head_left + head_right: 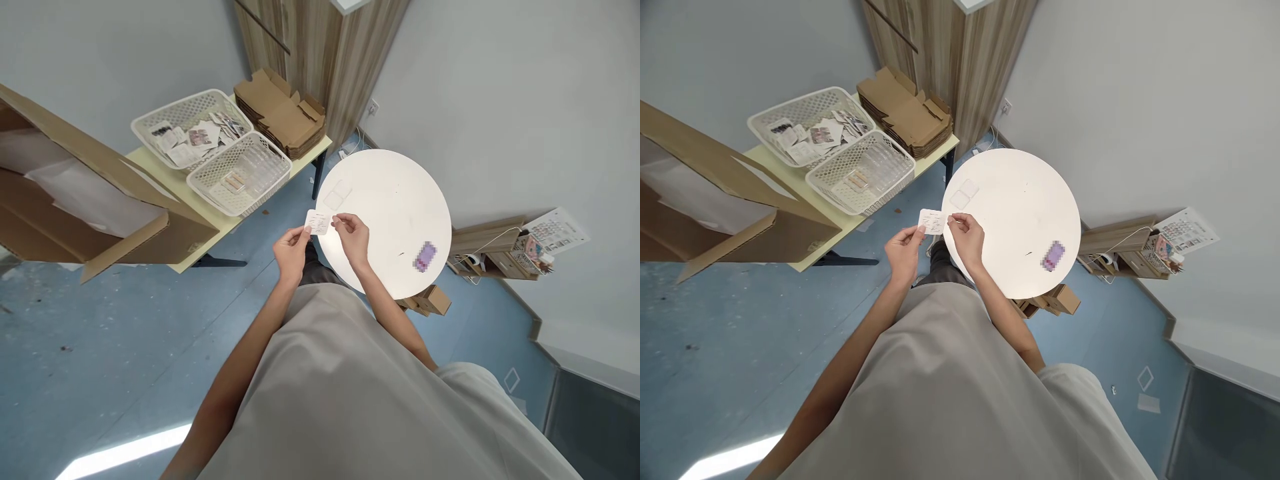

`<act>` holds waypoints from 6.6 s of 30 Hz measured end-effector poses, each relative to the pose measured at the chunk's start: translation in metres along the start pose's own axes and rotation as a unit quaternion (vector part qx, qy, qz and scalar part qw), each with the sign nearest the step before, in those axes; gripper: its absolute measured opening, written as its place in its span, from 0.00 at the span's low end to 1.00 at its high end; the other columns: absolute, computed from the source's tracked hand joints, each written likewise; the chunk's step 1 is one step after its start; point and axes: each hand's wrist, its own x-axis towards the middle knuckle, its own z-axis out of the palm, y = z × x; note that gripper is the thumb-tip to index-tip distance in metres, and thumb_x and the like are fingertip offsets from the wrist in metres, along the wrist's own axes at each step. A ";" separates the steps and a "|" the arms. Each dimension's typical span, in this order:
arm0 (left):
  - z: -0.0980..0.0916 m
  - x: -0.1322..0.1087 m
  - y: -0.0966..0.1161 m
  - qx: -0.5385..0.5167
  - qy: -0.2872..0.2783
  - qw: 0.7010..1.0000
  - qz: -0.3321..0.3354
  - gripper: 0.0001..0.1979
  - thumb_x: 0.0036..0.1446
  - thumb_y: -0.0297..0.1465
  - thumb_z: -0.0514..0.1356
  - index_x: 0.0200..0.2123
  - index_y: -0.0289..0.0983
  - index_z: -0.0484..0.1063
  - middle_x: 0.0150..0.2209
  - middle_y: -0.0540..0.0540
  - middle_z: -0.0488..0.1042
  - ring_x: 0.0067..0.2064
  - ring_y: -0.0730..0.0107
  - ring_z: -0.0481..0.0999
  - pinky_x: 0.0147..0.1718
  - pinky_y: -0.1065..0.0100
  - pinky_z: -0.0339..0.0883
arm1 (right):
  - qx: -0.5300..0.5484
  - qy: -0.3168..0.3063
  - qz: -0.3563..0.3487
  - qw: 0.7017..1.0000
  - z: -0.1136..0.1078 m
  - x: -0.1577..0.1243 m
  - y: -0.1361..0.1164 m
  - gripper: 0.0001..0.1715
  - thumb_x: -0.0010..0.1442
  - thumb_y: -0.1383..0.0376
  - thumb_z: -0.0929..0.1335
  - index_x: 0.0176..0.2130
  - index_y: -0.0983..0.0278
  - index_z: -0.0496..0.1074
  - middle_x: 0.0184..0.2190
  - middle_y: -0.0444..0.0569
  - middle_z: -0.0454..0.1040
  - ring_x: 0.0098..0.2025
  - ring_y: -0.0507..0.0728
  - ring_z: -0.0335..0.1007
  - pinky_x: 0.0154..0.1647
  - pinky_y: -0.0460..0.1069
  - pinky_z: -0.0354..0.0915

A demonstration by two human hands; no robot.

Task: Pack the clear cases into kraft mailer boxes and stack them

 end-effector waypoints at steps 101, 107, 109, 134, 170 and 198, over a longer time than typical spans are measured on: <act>0.040 0.180 -0.064 0.241 -0.288 0.925 -0.065 0.08 0.63 0.35 0.65 0.40 0.41 0.85 0.44 0.42 0.85 0.46 0.60 0.85 0.49 0.59 0.80 | 0.049 0.040 0.200 0.978 0.018 0.113 0.089 0.27 0.56 0.43 0.80 0.45 0.59 0.88 0.35 0.45 0.86 0.31 0.54 0.74 0.36 0.51 0.74; 0.062 0.220 -0.121 0.247 -0.315 0.905 -0.146 0.16 0.63 0.33 0.67 0.53 0.37 0.81 0.49 0.35 0.86 0.51 0.56 0.87 0.51 0.57 0.82 | 0.061 0.142 0.238 0.959 0.042 0.140 0.146 0.30 0.53 0.44 0.81 0.45 0.62 0.81 0.36 0.47 0.86 0.36 0.54 0.79 0.43 0.51 0.78; 0.071 0.230 -0.135 0.291 -0.318 0.888 -0.159 0.14 0.61 0.29 0.68 0.51 0.36 0.82 0.49 0.36 0.86 0.52 0.56 0.87 0.54 0.56 0.81 | 0.041 0.156 0.254 0.954 0.046 0.148 0.160 0.29 0.56 0.47 0.80 0.48 0.62 0.79 0.36 0.47 0.87 0.37 0.56 0.81 0.47 0.52 0.79; 0.094 0.240 -0.166 0.470 -0.328 0.817 -0.057 0.13 0.64 0.24 0.68 0.51 0.38 0.83 0.53 0.39 0.81 0.46 0.57 0.84 0.54 0.57 0.80 | -0.167 0.143 0.297 0.929 0.054 0.180 0.192 0.10 0.69 0.56 0.75 0.40 0.60 0.78 0.39 0.46 0.85 0.41 0.58 0.80 0.49 0.51 0.73; 0.100 0.253 -0.161 0.272 -0.345 0.876 -0.201 0.28 0.77 0.50 0.60 0.68 0.37 0.75 0.67 0.33 0.79 0.68 0.54 0.80 0.69 0.53 0.75 | 0.046 0.141 0.207 0.967 0.021 0.176 0.205 0.26 0.75 0.46 0.69 0.56 0.63 0.83 0.59 0.55 0.85 0.59 0.60 0.84 0.66 0.56 0.77; 0.057 0.246 -0.166 0.458 -0.324 0.815 -0.142 0.06 0.60 0.33 0.72 0.40 0.39 0.89 0.45 0.40 0.90 0.50 0.51 0.88 0.59 0.53 0.80 | -0.031 0.094 0.340 0.935 0.035 0.144 0.209 0.10 0.65 0.59 0.76 0.34 0.62 0.86 0.30 0.46 0.86 0.32 0.56 0.84 0.38 0.49 0.78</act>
